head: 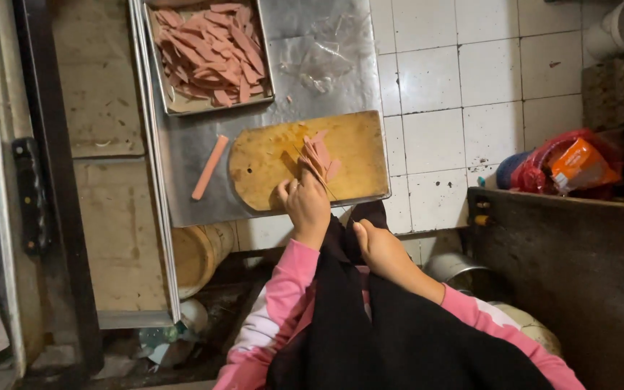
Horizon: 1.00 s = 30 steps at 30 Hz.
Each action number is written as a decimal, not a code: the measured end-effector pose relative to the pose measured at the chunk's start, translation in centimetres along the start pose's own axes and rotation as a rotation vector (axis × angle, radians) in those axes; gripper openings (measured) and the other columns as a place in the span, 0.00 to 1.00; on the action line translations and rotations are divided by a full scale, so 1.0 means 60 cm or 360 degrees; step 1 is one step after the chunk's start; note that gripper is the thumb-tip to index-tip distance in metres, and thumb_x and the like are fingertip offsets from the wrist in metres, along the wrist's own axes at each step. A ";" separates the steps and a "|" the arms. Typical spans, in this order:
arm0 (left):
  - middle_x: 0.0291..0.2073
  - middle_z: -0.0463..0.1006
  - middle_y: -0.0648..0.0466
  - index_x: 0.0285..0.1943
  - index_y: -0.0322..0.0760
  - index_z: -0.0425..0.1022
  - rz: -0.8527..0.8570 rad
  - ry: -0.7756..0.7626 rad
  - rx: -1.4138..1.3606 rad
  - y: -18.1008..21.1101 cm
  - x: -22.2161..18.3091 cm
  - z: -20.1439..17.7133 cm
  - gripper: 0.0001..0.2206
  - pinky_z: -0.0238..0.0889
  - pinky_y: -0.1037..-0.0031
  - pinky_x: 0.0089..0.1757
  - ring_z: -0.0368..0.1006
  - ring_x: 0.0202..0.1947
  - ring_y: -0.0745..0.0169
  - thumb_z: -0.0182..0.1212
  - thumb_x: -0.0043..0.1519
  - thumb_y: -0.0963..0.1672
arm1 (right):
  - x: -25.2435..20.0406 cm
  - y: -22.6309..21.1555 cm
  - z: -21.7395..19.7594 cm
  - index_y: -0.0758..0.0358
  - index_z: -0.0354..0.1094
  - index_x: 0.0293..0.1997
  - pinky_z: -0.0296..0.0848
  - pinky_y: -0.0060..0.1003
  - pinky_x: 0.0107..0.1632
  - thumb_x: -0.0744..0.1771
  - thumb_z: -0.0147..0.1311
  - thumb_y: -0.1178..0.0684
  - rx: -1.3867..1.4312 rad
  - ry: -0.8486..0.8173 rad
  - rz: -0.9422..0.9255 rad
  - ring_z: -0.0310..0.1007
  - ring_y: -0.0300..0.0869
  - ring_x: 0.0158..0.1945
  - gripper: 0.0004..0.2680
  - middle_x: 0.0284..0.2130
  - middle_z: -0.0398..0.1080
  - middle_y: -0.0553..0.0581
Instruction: Slicing long strips of meat into smaller rectangular pieces on a wooden cutting board to be used as pastry toppings.
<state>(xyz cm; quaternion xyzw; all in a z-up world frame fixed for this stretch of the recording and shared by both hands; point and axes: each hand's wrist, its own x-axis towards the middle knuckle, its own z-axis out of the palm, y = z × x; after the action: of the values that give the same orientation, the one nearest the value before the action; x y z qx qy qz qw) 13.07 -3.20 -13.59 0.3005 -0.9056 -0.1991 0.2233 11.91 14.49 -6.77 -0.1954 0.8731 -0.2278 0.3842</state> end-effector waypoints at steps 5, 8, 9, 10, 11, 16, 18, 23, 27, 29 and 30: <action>0.32 0.83 0.39 0.64 0.25 0.71 -0.0039 -0.0097 0.0007 0.005 0.005 -0.021 0.18 0.54 0.53 0.60 0.79 0.44 0.45 0.53 0.66 0.41 | 0.003 -0.001 0.004 0.63 0.66 0.41 0.76 0.62 0.40 0.74 0.29 0.40 -0.0024 0.0004 -0.0015 0.79 0.71 0.38 0.19 0.26 0.75 0.76; 0.24 0.80 0.49 0.61 0.33 0.73 -0.0010 -0.0120 0.0156 -0.033 -0.025 0.034 0.16 0.53 0.55 0.60 0.78 0.40 0.54 0.52 0.67 0.45 | 0.006 -0.015 0.000 0.63 0.66 0.43 0.76 0.64 0.42 0.74 0.29 0.41 -0.0038 -0.0011 0.0002 0.78 0.71 0.40 0.18 0.28 0.75 0.77; 0.20 0.78 0.54 0.60 0.38 0.74 0.0014 -0.0131 0.0244 -0.042 -0.033 0.054 0.15 0.53 0.57 0.61 0.78 0.38 0.59 0.52 0.67 0.47 | 0.009 -0.023 -0.005 0.63 0.66 0.44 0.76 0.64 0.44 0.74 0.29 0.41 -0.0046 -0.0026 0.0002 0.78 0.72 0.41 0.18 0.30 0.76 0.78; 0.20 0.78 0.54 0.60 0.38 0.74 0.0021 -0.0129 0.0238 -0.023 -0.022 0.025 0.15 0.53 0.57 0.61 0.78 0.38 0.59 0.52 0.67 0.47 | 0.028 -0.014 0.007 0.63 0.66 0.44 0.76 0.64 0.44 0.74 0.29 0.41 -0.0046 -0.0017 0.0005 0.78 0.72 0.41 0.18 0.30 0.76 0.78; 0.21 0.79 0.47 0.63 0.32 0.70 0.0020 -0.0114 0.0143 -0.003 -0.013 -0.004 0.17 0.55 0.57 0.59 0.79 0.39 0.53 0.51 0.68 0.44 | 0.047 -0.005 0.020 0.63 0.66 0.45 0.76 0.64 0.45 0.74 0.30 0.41 -0.0063 0.0011 -0.0021 0.78 0.72 0.41 0.18 0.30 0.76 0.78; 0.23 0.81 0.40 0.68 0.23 0.64 -0.0017 -0.0140 0.0041 0.017 -0.015 -0.030 0.20 0.57 0.55 0.57 0.79 0.39 0.44 0.48 0.69 0.42 | 0.057 0.001 0.012 0.64 0.67 0.48 0.76 0.64 0.49 0.74 0.31 0.42 -0.0003 -0.0024 -0.0030 0.78 0.72 0.45 0.18 0.34 0.76 0.79; 0.24 0.82 0.49 0.71 0.30 0.66 0.0007 -0.0169 0.0229 0.004 -0.030 -0.012 0.21 0.57 0.60 0.54 0.78 0.38 0.54 0.46 0.71 0.46 | 0.044 -0.012 -0.002 0.67 0.68 0.47 0.74 0.67 0.50 0.74 0.31 0.41 0.0168 -0.0052 -0.0037 0.75 0.75 0.48 0.19 0.37 0.75 0.82; 0.22 0.79 0.55 0.60 0.38 0.73 0.0028 -0.0156 0.0256 -0.016 -0.038 0.018 0.15 0.57 0.59 0.54 0.76 0.36 0.58 0.51 0.67 0.46 | -0.001 0.011 0.004 0.63 0.67 0.45 0.75 0.65 0.45 0.74 0.29 0.40 0.0030 -0.0051 -0.0005 0.77 0.73 0.43 0.19 0.32 0.76 0.79; 0.21 0.76 0.60 0.47 0.46 0.74 0.0038 -0.0132 0.0285 -0.006 -0.031 0.001 0.07 0.56 0.61 0.55 0.74 0.36 0.63 0.53 0.66 0.46 | -0.004 0.020 0.017 0.64 0.66 0.44 0.76 0.64 0.44 0.74 0.29 0.41 -0.0010 -0.0035 0.0010 0.78 0.72 0.41 0.19 0.30 0.75 0.79; 0.24 0.79 0.58 0.55 0.42 0.72 0.0031 -0.0153 0.0252 -0.016 -0.038 0.016 0.11 0.55 0.60 0.57 0.75 0.37 0.61 0.53 0.67 0.46 | 0.011 0.011 0.019 0.64 0.66 0.43 0.77 0.63 0.43 0.74 0.29 0.41 0.0003 -0.0022 -0.0008 0.79 0.71 0.41 0.19 0.29 0.76 0.78; 0.27 0.81 0.55 0.64 0.39 0.71 0.0023 -0.0169 0.0214 -0.019 -0.042 0.025 0.16 0.54 0.60 0.58 0.76 0.38 0.59 0.52 0.68 0.46 | 0.018 0.008 0.018 0.64 0.67 0.43 0.78 0.61 0.43 0.75 0.29 0.42 0.0010 -0.0006 -0.0026 0.79 0.69 0.40 0.19 0.29 0.76 0.77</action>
<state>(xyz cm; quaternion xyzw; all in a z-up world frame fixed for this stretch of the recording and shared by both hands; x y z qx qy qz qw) 14.62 -2.13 -16.12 0.2974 -0.9296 -0.1520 0.1556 11.98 14.06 -8.29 -0.2017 0.8700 -0.2333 0.3847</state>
